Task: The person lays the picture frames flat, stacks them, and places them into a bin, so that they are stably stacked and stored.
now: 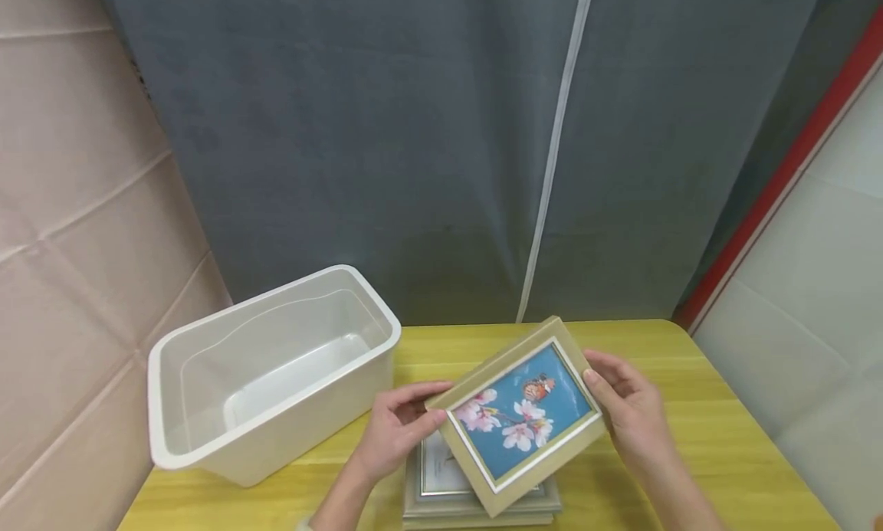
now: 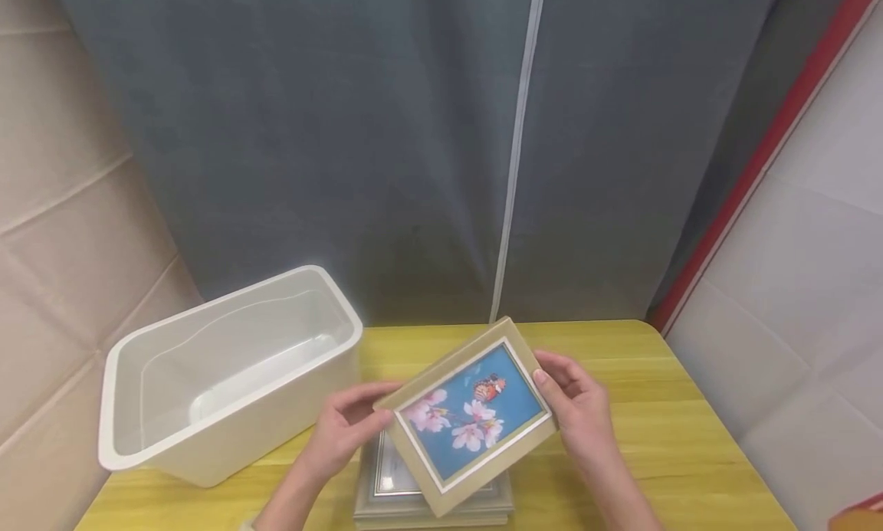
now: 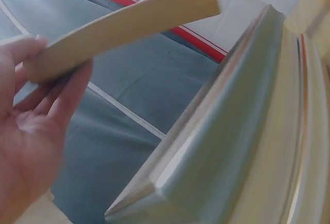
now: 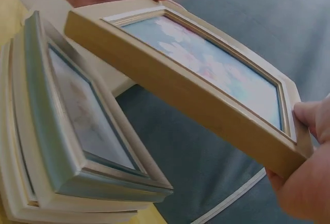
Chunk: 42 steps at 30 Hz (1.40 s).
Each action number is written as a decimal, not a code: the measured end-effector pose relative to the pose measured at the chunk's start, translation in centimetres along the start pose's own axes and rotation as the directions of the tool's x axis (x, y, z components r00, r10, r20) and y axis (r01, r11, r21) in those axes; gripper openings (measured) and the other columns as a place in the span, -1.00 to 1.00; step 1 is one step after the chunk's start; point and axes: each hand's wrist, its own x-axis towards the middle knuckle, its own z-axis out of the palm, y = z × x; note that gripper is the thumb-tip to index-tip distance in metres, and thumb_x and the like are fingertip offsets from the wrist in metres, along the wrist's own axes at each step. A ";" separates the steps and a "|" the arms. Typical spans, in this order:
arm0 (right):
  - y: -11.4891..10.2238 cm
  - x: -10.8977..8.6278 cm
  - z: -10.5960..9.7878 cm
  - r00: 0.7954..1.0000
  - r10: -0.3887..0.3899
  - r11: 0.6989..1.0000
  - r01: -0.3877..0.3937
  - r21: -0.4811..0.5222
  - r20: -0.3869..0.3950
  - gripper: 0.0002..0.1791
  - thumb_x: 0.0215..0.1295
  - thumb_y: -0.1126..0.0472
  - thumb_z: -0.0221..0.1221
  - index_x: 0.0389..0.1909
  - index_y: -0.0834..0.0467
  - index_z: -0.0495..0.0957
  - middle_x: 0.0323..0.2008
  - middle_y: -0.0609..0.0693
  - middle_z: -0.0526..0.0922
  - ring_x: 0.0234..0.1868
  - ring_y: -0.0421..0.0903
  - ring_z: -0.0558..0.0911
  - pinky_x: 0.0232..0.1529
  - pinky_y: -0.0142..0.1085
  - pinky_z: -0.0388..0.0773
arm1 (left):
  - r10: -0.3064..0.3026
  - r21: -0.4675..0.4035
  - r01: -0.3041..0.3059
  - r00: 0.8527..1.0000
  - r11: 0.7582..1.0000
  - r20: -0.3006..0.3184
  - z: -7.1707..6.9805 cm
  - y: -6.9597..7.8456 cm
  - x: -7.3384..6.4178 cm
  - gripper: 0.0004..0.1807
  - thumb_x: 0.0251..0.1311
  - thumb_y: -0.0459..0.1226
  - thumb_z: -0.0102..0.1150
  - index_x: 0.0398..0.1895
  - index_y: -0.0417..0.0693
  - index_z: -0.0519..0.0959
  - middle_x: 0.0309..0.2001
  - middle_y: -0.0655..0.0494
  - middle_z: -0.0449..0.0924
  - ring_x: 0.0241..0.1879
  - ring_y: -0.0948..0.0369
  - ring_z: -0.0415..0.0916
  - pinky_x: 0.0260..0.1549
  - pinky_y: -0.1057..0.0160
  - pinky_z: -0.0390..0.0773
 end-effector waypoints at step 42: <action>3.4 -4.2 2.4 0.952 0.305 0.832 -0.246 -0.497 0.039 -0.70 0.31 0.34 0.34 0.00 0.34 0.54 -0.18 0.12 0.67 -0.33 -0.07 0.70 -0.40 -0.26 0.69 | -0.140 0.452 0.428 0.829 0.783 -0.542 -1.7 -2.5 -1.5 -0.89 0.17 -0.44 0.41 -0.23 -0.23 0.75 -0.34 0.00 0.76 -0.43 0.25 0.66 -0.42 0.35 0.69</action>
